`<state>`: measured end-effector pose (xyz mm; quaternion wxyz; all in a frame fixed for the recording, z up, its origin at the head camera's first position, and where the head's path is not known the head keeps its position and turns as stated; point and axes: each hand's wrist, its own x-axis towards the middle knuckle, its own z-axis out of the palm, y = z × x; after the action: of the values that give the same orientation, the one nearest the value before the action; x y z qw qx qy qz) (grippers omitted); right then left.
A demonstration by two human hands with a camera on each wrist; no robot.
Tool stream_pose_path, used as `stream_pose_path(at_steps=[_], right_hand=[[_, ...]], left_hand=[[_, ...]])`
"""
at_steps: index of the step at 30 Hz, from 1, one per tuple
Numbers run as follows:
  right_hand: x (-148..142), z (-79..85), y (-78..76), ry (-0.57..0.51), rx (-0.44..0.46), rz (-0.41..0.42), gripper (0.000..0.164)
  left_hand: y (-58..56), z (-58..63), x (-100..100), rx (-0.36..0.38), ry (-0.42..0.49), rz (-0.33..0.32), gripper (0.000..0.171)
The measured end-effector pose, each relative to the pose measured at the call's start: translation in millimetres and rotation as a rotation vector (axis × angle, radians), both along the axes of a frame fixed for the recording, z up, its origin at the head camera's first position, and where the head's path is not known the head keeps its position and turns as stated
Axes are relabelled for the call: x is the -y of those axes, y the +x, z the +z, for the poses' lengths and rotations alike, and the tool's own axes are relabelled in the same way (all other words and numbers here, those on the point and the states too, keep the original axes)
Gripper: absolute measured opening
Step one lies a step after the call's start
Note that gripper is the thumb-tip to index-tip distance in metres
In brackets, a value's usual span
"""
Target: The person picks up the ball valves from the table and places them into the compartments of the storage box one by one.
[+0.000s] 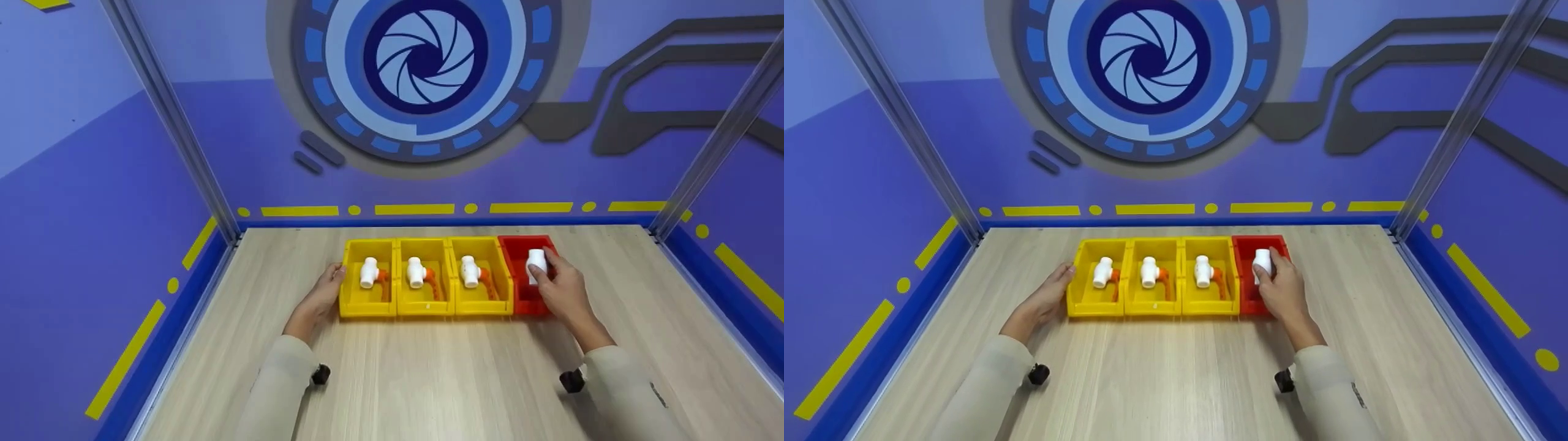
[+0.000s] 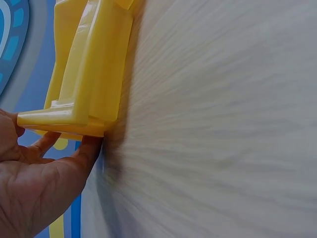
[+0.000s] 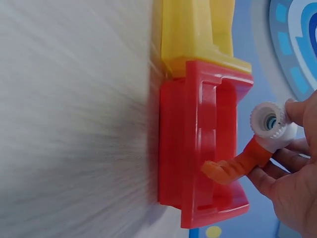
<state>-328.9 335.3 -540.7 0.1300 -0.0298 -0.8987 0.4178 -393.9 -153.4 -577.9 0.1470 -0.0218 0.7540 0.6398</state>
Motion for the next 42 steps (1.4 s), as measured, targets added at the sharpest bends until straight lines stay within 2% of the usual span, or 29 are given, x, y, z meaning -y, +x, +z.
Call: stream_pose_path(at_steps=[3,13,21,29,33,42], right_hand=[[-2,-1.2,-5.5,-0.004,-0.001,-0.004,0.069],[-4,1.0,-18.9,-0.007,-0.016,0.014,0.066],[-6,4.6,-23.6,-0.026,0.01,0.0,0.067],[-6,1.6,-32.0,-0.01,-0.037,-0.001,0.062],[-5,-2.1,-35.5,0.01,0.003,-0.003,0.063],[-4,-11.6,-36.8,0.073,0.116,0.022,0.067]], left_hand=[[-0.6,-2.7,1,-0.025,0.003,-0.004,0.053],[-0.2,-4.4,1,0.014,0.008,0.036,0.055],[-1.6,-3.5,1,0.021,0.01,0.015,0.057],[0.0,-2.1,1,-0.013,-0.001,0.002,0.054],[1.0,-2.0,1,-0.021,0.0,-0.006,0.052],[2.3,-1.4,-1,0.002,-0.014,0.022,0.052]])
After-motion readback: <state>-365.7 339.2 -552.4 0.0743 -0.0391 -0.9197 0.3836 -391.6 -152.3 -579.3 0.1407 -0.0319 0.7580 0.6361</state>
